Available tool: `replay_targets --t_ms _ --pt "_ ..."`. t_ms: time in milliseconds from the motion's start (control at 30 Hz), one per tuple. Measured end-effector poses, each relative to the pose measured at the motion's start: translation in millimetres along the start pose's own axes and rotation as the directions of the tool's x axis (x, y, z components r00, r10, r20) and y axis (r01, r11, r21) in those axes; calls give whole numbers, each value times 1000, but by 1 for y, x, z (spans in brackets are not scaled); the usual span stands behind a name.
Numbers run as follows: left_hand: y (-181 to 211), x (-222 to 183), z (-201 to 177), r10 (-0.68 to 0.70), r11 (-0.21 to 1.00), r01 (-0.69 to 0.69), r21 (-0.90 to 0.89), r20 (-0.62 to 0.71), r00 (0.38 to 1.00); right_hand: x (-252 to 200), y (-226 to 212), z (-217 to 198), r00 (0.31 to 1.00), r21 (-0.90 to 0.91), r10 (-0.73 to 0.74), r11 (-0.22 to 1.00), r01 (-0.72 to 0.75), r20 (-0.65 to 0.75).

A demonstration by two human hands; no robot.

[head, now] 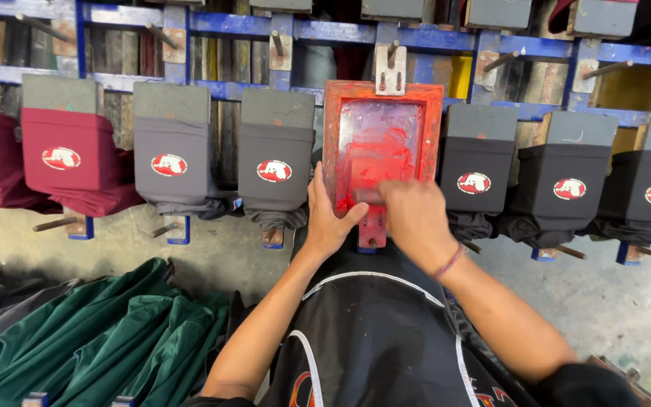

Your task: The person uses a squeegee to apply red ink through a screen printing frame onto a series of garments stretched on a rack. The person moves along the rack, printing a logo onto each garment in sequence.

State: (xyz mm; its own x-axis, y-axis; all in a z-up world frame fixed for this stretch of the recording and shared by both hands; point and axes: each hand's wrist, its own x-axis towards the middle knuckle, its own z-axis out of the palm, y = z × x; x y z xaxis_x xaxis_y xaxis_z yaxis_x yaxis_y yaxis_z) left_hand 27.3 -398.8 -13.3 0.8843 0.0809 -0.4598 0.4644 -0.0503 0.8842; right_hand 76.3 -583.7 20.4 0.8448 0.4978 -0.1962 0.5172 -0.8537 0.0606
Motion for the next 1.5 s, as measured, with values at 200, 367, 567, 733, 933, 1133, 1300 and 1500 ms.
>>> replay_targets --t_ms 200,367,567,733,933,1133,1300,1500 --pt "-7 -1 0 55 998 -55 -31 4 998 26 -7 -20 982 74 103 993 -92 -161" --pt "4 -10 -5 34 999 -33 -32 40 999 -27 -18 -4 997 109 76 991 -79 33" --pt "13 -5 -9 8 999 -6 -32 77 997 -13 1 -68 988 572 130 806 -153 81" --pt "15 -1 -11 0 999 4 -44 78 997 -25 35 17 944 924 279 286 -255 175" --pt "46 -15 0 100 995 -99 23 -38 994 -28 39 39 927 995 370 -45 84 -61" --pt "116 -31 70 -95 995 94 32 23 995 -93 120 55 846 962 487 -254 -101 217" --pt "119 -15 146 -255 966 255 34 7 967 -102 190 60 770 931 525 -255 -262 361" --pt "116 7 190 -55 998 57 10 -159 986 -79 222 85 869 975 447 -37 -220 213"
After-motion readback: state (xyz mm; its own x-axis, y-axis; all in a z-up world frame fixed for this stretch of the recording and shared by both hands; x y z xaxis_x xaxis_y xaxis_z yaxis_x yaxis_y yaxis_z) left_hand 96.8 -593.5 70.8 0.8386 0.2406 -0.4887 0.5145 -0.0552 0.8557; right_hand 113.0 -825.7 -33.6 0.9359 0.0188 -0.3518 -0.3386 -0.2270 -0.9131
